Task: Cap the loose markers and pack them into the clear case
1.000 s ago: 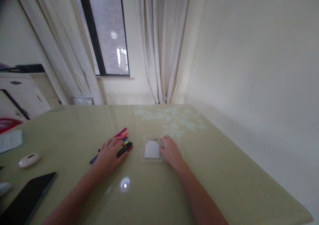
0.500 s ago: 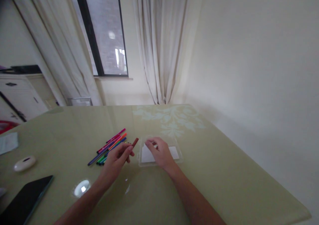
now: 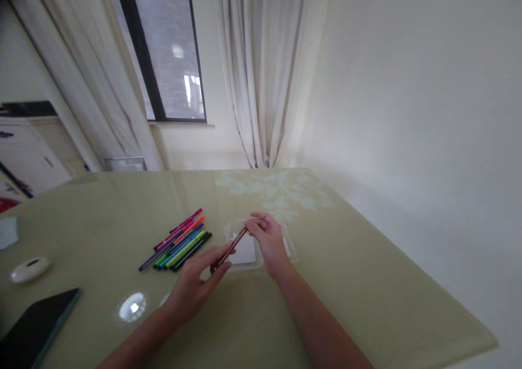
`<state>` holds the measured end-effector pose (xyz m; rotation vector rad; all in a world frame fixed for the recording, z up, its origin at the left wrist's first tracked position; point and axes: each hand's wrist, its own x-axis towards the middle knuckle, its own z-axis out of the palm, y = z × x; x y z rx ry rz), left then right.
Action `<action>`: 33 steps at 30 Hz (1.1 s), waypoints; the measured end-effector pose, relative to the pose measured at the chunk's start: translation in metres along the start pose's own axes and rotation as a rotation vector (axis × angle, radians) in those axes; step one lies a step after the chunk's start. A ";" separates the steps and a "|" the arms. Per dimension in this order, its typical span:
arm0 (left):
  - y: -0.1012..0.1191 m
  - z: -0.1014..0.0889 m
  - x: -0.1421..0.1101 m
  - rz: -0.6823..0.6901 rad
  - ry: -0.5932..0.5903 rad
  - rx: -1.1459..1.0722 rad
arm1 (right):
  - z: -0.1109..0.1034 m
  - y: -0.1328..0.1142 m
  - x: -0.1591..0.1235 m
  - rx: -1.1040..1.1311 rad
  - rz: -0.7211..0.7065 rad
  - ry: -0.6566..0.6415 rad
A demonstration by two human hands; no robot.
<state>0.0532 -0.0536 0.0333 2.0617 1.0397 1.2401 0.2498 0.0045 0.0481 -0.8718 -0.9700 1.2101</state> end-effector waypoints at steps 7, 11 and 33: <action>-0.005 0.000 -0.003 0.075 -0.047 0.037 | 0.002 0.010 -0.001 0.003 0.046 -0.028; -0.008 -0.002 -0.005 0.079 -0.136 0.090 | 0.000 0.012 0.001 -0.017 0.023 -0.015; -0.032 0.001 0.004 0.121 -0.218 0.670 | 0.004 0.044 0.007 -0.941 -0.376 -0.376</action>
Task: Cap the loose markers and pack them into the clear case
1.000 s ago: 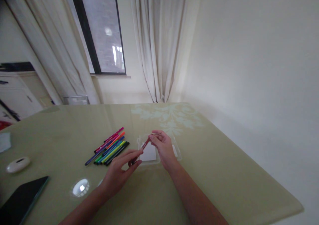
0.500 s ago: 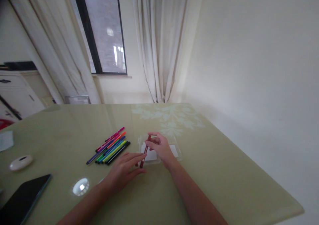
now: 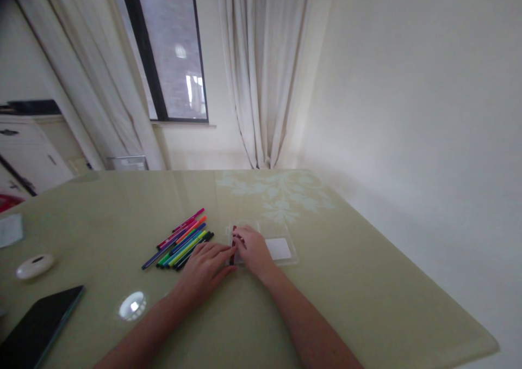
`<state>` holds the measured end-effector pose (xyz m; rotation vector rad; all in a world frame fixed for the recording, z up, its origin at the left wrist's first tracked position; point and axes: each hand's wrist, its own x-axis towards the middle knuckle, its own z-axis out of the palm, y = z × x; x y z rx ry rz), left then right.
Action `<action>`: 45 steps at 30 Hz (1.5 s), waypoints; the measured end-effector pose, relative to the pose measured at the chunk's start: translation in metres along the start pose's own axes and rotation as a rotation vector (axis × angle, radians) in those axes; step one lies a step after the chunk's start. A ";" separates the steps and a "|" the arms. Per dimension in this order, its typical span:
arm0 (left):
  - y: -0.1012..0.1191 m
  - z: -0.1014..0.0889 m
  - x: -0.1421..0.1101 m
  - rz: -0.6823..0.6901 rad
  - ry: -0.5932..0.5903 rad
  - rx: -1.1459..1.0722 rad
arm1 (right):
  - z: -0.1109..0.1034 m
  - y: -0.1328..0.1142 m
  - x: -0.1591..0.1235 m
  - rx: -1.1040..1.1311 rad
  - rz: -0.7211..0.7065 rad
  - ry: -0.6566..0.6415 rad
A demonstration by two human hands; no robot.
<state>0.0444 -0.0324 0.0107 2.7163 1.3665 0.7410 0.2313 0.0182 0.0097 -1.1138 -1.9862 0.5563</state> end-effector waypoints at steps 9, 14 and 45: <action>-0.002 0.008 -0.003 -0.010 0.055 -0.006 | 0.000 0.001 -0.002 -0.057 -0.074 -0.093; -0.004 0.002 -0.005 0.010 0.026 -0.066 | 0.000 0.000 -0.003 -0.113 -0.095 -0.076; -0.001 -0.010 -0.002 0.040 -0.068 -0.074 | -0.004 -0.010 -0.013 -0.255 -0.069 -0.184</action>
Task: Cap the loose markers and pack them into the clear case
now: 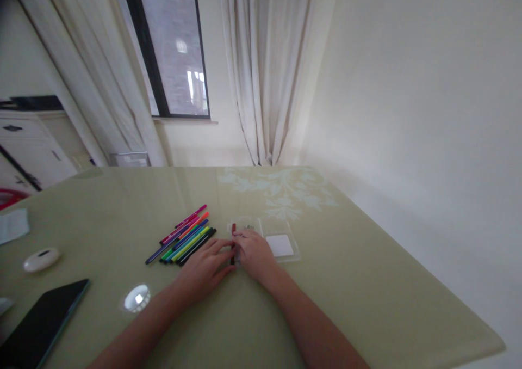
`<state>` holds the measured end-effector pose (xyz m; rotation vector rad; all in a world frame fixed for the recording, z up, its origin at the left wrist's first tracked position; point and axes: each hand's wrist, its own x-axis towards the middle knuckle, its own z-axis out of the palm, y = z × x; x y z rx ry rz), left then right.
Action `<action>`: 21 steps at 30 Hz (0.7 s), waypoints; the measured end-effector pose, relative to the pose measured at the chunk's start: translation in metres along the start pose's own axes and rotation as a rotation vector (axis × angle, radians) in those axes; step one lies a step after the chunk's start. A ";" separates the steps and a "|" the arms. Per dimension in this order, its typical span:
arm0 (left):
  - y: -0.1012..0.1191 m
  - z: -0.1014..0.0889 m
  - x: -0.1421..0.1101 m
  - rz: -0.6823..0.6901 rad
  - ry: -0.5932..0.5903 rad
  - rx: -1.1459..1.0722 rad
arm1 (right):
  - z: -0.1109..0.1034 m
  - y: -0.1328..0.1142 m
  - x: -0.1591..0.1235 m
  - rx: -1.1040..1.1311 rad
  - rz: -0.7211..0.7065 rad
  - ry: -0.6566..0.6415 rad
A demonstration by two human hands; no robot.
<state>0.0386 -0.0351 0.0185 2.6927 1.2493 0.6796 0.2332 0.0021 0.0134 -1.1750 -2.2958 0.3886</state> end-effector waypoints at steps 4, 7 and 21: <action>-0.001 0.002 -0.001 0.030 0.014 0.018 | 0.000 0.000 0.000 0.055 0.004 0.023; -0.007 0.002 -0.001 0.033 0.034 -0.007 | 0.000 0.002 -0.001 0.128 0.003 0.062; -0.047 -0.015 -0.014 -0.445 0.118 0.263 | -0.001 0.012 0.000 0.348 0.180 0.260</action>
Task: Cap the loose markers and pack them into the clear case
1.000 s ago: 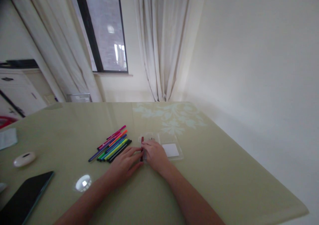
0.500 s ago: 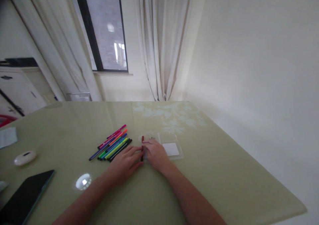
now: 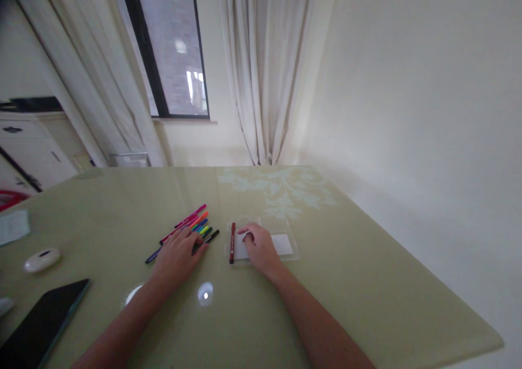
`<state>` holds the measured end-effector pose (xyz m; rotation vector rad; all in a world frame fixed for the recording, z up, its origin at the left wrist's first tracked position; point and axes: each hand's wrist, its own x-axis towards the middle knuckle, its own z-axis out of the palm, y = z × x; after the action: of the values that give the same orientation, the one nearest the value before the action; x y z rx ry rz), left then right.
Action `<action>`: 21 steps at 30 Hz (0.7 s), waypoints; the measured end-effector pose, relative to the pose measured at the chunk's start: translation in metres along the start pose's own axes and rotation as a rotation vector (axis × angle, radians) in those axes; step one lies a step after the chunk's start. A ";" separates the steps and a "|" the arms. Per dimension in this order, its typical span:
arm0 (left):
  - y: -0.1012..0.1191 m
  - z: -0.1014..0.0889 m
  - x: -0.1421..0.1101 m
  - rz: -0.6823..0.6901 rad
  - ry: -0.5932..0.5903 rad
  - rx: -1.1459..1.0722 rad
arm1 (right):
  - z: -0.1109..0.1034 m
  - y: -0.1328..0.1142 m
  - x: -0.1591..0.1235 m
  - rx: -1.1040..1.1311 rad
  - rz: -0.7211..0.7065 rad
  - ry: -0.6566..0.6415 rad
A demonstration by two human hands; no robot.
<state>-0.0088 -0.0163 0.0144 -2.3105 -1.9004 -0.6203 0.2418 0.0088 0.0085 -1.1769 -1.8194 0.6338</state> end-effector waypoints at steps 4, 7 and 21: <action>0.010 -0.005 0.002 0.026 0.028 -0.095 | 0.000 -0.006 -0.001 -0.019 -0.036 -0.002; 0.022 -0.008 0.001 0.044 0.053 -0.286 | -0.002 -0.015 -0.002 0.040 -0.009 0.008; 0.049 -0.015 -0.011 0.239 0.139 -0.667 | -0.012 -0.023 0.009 0.709 0.267 0.220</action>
<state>0.0332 -0.0420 0.0332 -2.6956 -1.4648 -1.5171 0.2396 0.0065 0.0352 -0.9482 -1.1065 1.1369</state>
